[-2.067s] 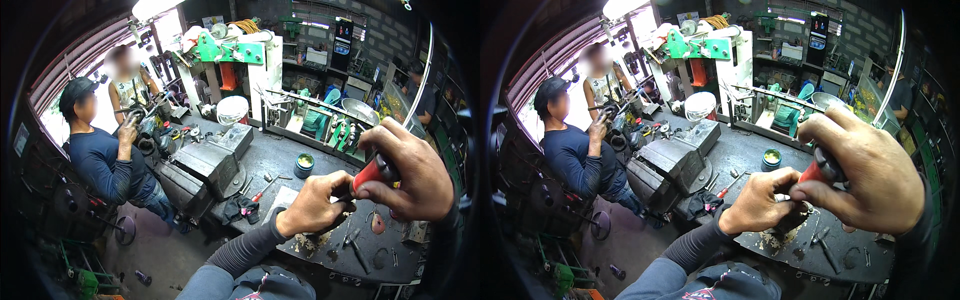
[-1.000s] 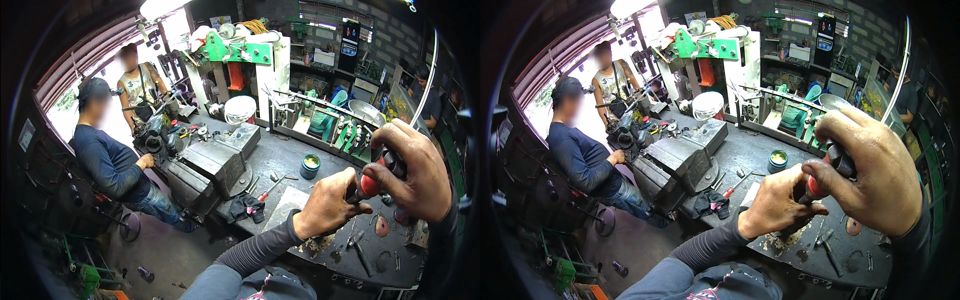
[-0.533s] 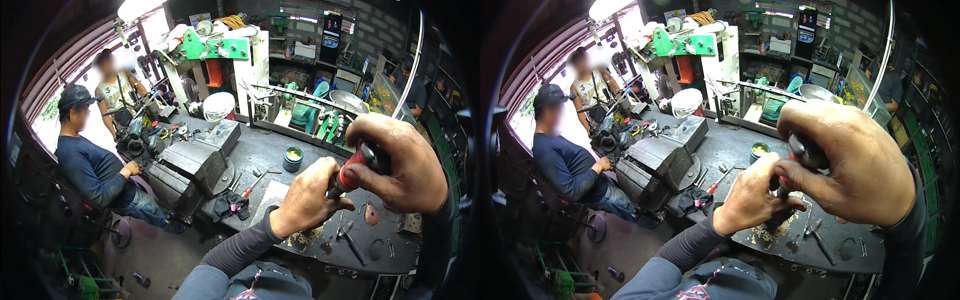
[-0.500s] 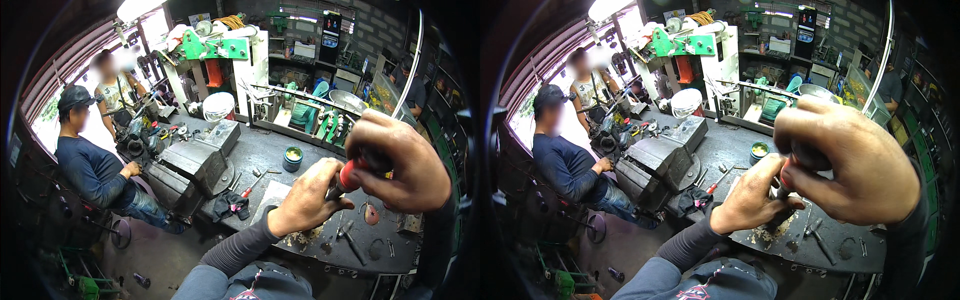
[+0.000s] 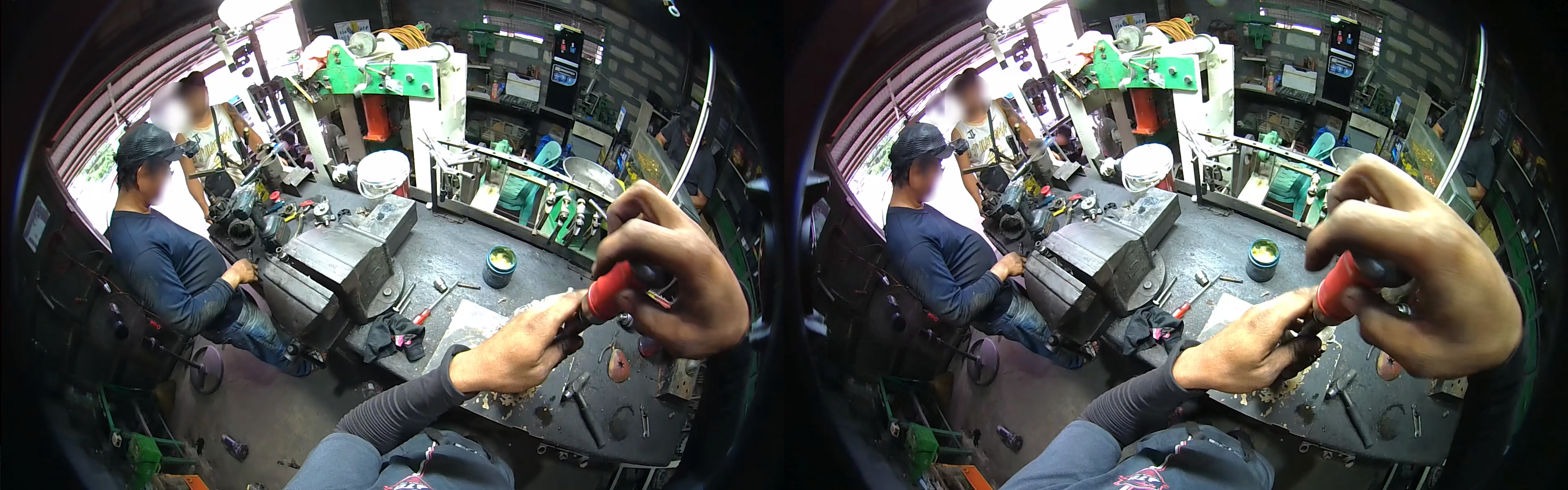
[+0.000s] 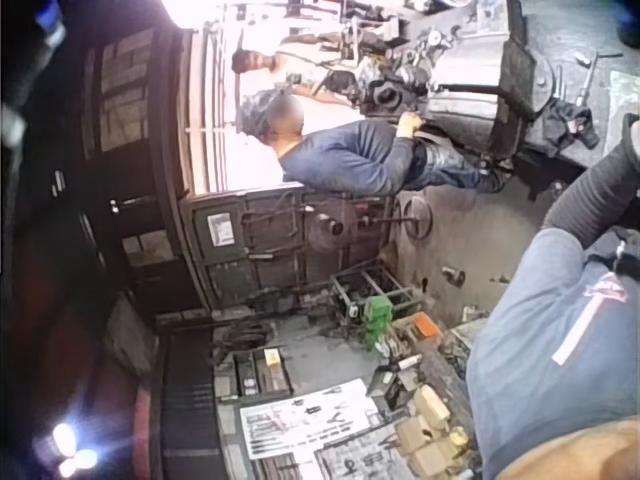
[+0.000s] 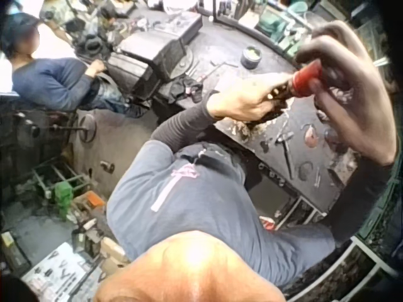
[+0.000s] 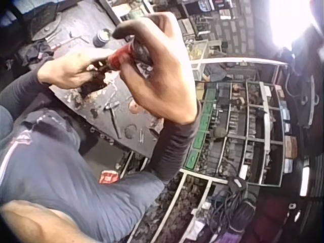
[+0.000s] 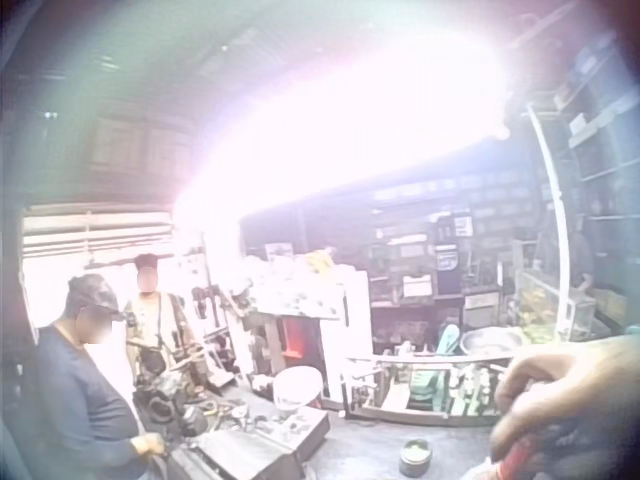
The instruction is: The person is repairing mechanical parts in a workshop. They use a hammer and a red tool to work on a mechanical component, while another person assists by holding parts and providing tools.
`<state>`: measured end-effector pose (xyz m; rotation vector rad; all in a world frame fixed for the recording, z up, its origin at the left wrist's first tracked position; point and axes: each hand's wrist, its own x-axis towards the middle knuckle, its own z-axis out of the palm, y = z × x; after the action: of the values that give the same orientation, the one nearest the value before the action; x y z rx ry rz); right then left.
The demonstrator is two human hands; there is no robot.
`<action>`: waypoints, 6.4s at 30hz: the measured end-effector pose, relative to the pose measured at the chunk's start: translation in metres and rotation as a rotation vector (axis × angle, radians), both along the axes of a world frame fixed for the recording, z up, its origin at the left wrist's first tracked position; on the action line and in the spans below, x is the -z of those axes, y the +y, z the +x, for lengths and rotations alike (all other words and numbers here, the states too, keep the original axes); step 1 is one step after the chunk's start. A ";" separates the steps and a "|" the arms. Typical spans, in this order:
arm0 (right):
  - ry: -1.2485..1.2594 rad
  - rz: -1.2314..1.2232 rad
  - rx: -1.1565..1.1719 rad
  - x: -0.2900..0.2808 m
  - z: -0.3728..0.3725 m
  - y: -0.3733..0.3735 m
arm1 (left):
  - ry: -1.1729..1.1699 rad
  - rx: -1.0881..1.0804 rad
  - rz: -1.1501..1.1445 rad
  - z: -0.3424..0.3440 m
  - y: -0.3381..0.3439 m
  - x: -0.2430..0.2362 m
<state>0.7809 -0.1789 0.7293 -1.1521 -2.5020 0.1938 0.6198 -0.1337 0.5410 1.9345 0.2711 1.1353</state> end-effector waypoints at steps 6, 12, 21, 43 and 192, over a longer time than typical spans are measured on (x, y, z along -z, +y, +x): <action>0.108 0.014 0.005 0.014 0.010 0.003 | 0.090 -0.133 -0.130 -0.004 0.003 0.000; 0.211 0.155 0.090 0.027 0.011 -0.002 | -0.183 -0.067 0.022 0.006 -0.002 0.000; 1.222 -0.181 0.072 0.094 -0.009 0.002 | -0.060 -0.245 -0.050 0.014 -0.005 0.003; 1.315 -0.133 0.155 0.131 -0.015 0.002 | 0.004 -0.201 -0.166 0.008 -0.006 0.024; 1.169 -0.092 0.944 0.273 0.079 -0.129 | -0.194 -0.113 -0.526 0.022 0.029 0.086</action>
<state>0.8595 -0.3082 0.4559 -1.4970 -0.8510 0.5139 0.6413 -0.1052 0.4548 1.3527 0.5213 1.1744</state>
